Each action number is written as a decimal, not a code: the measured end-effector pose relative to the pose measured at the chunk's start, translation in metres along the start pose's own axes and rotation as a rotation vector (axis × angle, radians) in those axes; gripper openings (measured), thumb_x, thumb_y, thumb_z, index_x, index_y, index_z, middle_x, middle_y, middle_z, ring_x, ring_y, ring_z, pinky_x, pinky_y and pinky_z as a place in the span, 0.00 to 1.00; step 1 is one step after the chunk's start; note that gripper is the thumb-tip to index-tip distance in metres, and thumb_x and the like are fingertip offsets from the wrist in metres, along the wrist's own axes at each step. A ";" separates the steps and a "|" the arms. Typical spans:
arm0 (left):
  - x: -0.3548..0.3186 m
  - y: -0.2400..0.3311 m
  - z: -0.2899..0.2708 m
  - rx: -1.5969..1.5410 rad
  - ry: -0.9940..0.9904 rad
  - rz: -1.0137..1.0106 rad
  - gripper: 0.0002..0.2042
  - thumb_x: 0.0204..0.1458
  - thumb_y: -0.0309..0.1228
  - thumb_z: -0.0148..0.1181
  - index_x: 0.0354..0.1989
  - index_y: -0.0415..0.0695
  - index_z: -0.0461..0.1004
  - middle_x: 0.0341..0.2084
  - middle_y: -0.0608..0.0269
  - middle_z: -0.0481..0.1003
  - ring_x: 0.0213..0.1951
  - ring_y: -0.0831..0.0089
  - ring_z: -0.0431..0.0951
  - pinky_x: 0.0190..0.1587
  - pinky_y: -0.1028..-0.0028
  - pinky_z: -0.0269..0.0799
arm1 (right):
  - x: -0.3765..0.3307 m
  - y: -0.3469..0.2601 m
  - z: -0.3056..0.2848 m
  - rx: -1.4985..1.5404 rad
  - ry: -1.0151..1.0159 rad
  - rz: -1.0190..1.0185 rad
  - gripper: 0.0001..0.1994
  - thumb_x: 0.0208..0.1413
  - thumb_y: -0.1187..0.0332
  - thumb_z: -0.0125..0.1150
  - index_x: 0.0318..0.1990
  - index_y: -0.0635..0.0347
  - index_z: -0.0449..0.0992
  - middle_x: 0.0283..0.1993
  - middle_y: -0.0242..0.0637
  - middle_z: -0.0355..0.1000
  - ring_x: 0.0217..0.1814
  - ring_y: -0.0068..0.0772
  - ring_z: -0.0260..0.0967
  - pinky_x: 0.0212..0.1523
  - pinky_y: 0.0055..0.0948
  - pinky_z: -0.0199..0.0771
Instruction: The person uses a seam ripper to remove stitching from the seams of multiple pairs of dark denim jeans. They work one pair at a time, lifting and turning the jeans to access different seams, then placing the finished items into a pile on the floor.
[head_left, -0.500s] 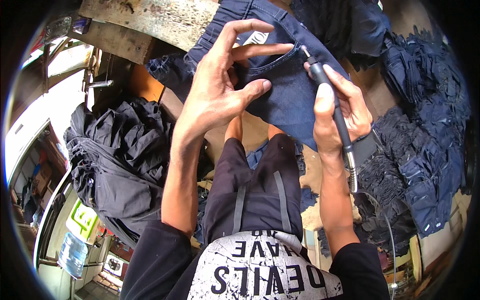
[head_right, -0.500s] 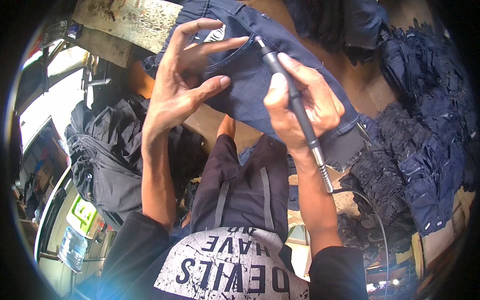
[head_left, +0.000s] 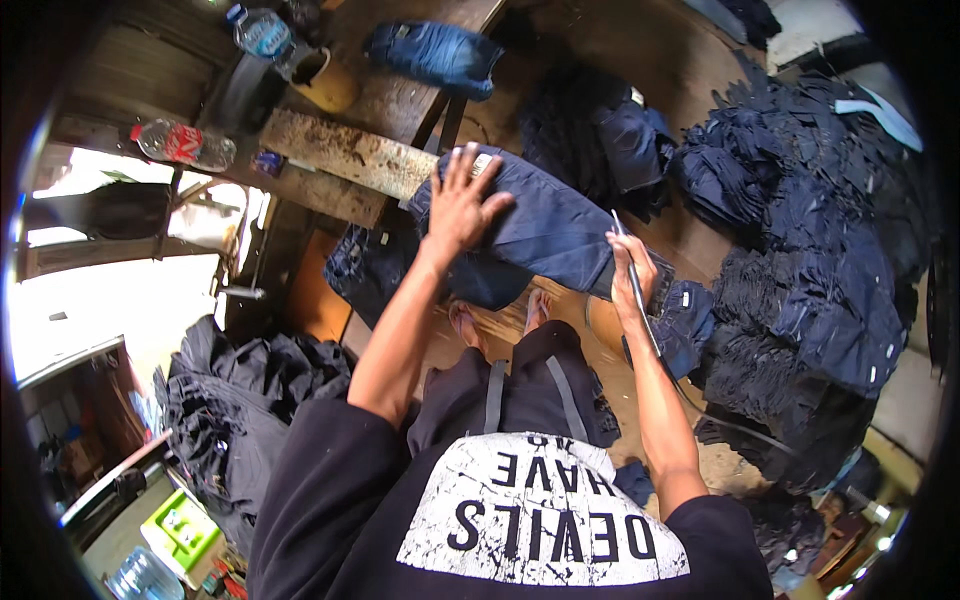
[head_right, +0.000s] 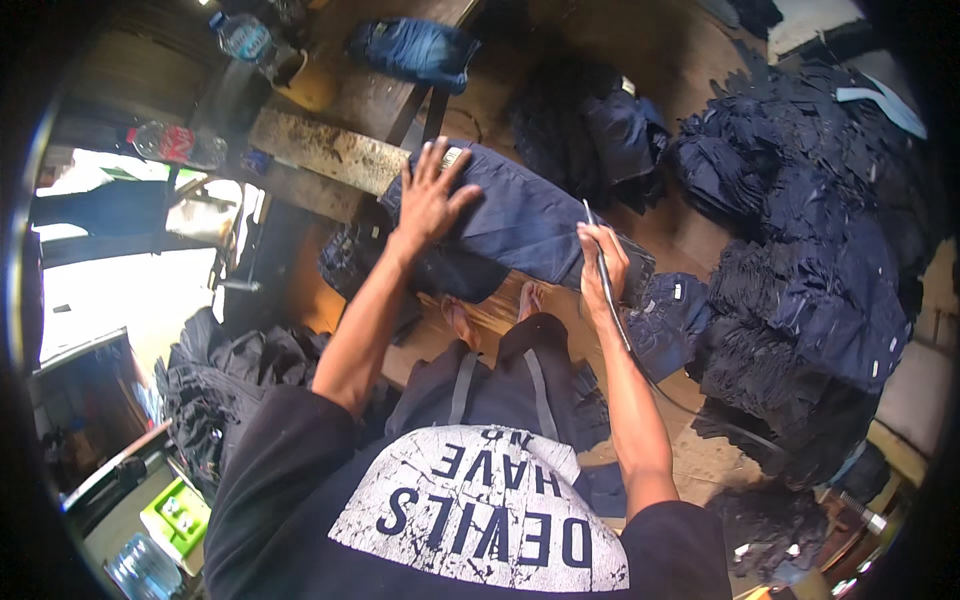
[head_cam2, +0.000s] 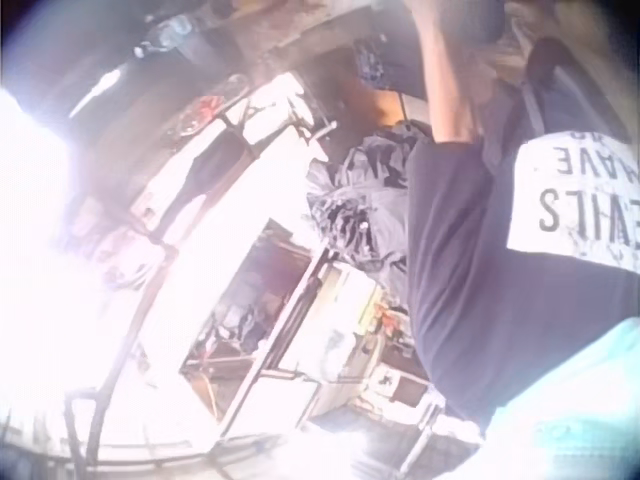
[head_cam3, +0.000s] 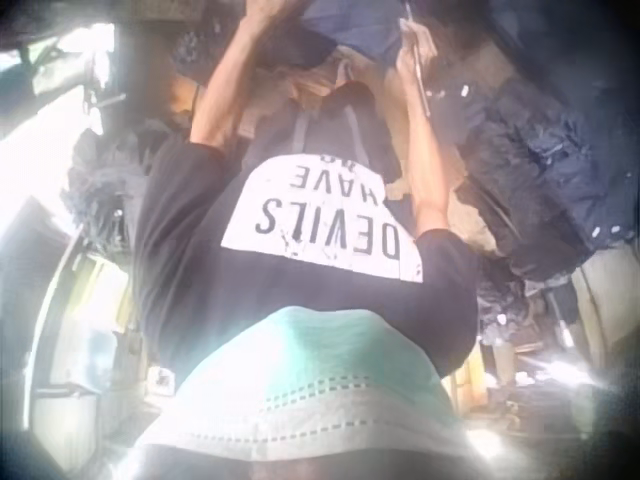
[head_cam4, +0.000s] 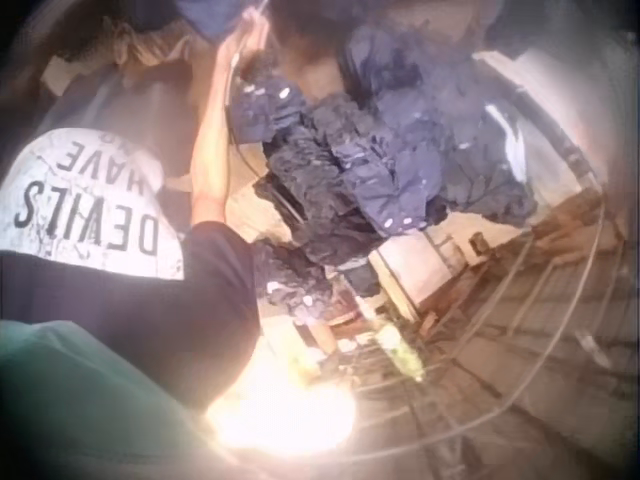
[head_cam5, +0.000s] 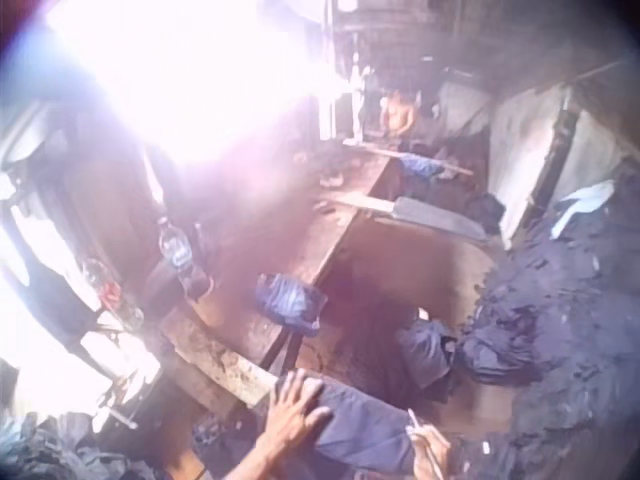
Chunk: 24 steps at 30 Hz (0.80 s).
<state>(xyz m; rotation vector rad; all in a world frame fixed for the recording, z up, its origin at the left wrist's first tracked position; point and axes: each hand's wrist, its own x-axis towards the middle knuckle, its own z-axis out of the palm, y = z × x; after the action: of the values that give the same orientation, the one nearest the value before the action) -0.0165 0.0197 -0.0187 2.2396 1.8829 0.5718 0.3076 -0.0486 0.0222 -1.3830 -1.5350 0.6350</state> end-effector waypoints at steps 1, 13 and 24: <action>0.011 -0.017 -0.008 -0.047 0.001 -0.033 0.40 0.64 0.65 0.60 0.81 0.59 0.64 0.83 0.46 0.53 0.84 0.45 0.48 0.82 0.38 0.40 | 0.007 -0.001 0.004 0.000 0.008 0.002 0.20 0.73 0.53 0.65 0.46 0.66 0.84 0.45 0.44 0.83 0.47 0.40 0.82 0.51 0.35 0.78; -0.028 0.001 -0.056 -0.006 -0.147 -0.673 0.47 0.36 0.64 0.83 0.60 0.41 0.81 0.52 0.41 0.84 0.57 0.45 0.83 0.63 0.51 0.74 | 0.033 0.036 0.003 -0.062 -0.170 -0.097 0.19 0.52 0.68 0.80 0.49 0.56 0.77 0.47 0.48 0.80 0.52 0.57 0.79 0.54 0.49 0.78; 0.047 -0.003 -0.054 0.085 0.315 -0.708 0.52 0.43 0.56 0.84 0.73 0.45 0.63 0.68 0.47 0.68 0.72 0.45 0.64 0.73 0.44 0.59 | 0.120 0.053 0.052 0.078 -0.328 0.017 0.13 0.59 0.66 0.76 0.45 0.60 0.80 0.34 0.46 0.80 0.36 0.37 0.81 0.41 0.38 0.79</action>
<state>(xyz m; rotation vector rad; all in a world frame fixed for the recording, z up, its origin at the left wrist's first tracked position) -0.0341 0.0598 0.0384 1.4004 2.6837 0.7421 0.2961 0.0889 -0.0094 -1.2797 -1.7342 0.9589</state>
